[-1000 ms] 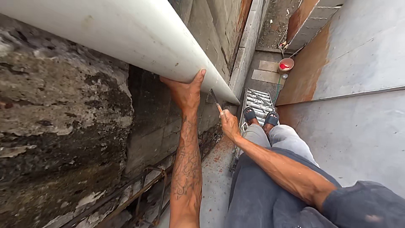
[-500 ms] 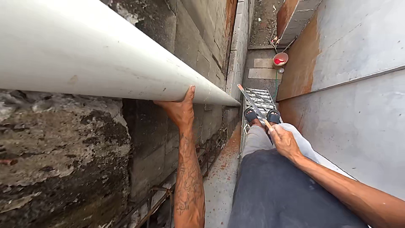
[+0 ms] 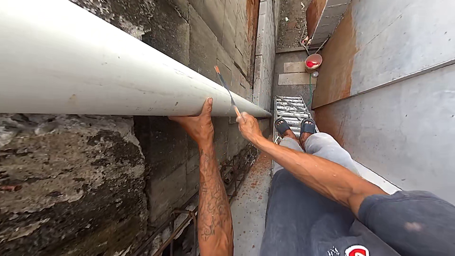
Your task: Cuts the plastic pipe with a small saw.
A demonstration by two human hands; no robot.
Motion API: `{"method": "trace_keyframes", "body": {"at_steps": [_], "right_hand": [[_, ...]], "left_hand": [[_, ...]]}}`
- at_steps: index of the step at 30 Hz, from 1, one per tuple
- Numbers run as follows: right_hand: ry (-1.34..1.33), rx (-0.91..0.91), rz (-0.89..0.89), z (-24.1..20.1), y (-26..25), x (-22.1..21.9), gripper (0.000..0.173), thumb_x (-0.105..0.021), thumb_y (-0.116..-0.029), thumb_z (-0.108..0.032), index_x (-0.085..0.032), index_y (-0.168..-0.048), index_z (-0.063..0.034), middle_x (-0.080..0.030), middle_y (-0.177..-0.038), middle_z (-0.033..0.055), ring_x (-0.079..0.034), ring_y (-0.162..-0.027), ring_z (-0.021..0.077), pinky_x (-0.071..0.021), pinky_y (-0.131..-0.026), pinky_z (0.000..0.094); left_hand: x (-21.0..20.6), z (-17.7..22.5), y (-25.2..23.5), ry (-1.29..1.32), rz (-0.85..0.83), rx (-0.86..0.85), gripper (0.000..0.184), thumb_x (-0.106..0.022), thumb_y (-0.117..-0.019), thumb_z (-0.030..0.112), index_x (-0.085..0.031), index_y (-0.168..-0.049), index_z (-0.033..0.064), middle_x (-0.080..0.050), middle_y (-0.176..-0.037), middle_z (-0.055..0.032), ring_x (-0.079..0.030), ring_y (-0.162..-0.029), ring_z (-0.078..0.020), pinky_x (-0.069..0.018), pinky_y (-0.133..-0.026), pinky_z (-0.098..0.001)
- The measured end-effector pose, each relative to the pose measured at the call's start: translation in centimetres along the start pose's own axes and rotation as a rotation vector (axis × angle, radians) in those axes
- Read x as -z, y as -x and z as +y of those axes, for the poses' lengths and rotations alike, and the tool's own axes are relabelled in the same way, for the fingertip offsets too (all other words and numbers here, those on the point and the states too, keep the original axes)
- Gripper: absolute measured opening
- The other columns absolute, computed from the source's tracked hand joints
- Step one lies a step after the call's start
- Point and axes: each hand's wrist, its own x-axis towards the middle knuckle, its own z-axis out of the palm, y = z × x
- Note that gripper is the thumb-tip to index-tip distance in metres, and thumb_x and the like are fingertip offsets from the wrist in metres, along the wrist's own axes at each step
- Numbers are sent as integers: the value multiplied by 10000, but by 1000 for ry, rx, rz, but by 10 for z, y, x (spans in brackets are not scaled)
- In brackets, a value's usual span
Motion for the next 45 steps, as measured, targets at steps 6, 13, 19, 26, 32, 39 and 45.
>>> {"method": "trace_keyframes", "body": {"at_steps": [6,13,19,26,32,39,45], "right_hand": [[-76,102,-71,1,-18,-16,384,-356,-1115,-194,-650,-1099,52,-661,-905,191,-657,-850,312,-530,-831,493],[-224,-106,-112,23,26,-28,397,-358,-1133,-297,-652,-1287,-79,-607,-774,82,-545,-589,181,-497,-589,361],[-103,-69,59,23,45,-45,365,-373,-1117,-184,-649,-1058,47,-645,-888,198,-641,-872,335,-503,-831,516],[-385,33,150,10,4,-76,429,-319,-1131,-281,-613,-971,-13,-492,-699,85,-495,-617,217,-442,-589,420],[-537,-84,6,13,-3,-59,406,-350,-1126,-290,-599,-923,-42,-408,-617,4,-367,-484,113,-346,-475,295],[-577,-109,-11,9,-4,-50,391,-367,-1120,-268,-596,-884,-56,-378,-581,-31,-314,-445,80,-301,-436,261],[-362,20,22,36,50,-71,440,-304,-1120,-336,-591,-1020,-17,-477,-658,76,-478,-537,201,-437,-507,390]], "left_hand": [[1,-3,0,-20,12,-28,1250,-913,-700,301,-70,-1560,-34,-413,-1510,-215,-483,-1363,-148,-418,-1126,-266],[1,-3,0,28,0,-19,1259,-914,-702,246,-36,-1564,-23,-409,-1513,-209,-488,-1362,-140,-429,-1123,-265],[0,0,2,-1,10,12,1242,-916,-708,257,-57,-1560,-23,-414,-1506,-210,-488,-1357,-135,-422,-1119,-256],[1,0,3,-6,5,22,1240,-917,-699,273,-70,-1557,-15,-444,-1477,-192,-506,-1336,-126,-429,-1114,-253],[-2,0,1,-26,7,18,1256,-920,-688,286,-68,-1562,-8,-455,-1471,-185,-514,-1322,-118,-435,-1106,-252],[-1,-2,-1,-2,17,-33,1275,-939,-672,269,-69,-1548,-50,-460,-1461,-215,-526,-1323,-150,-461,-1101,-279],[3,-6,5,-45,31,-40,1284,-929,-684,336,-65,-1548,-57,-442,-1481,-219,-511,-1340,-162,-448,-1117,-289]]}}
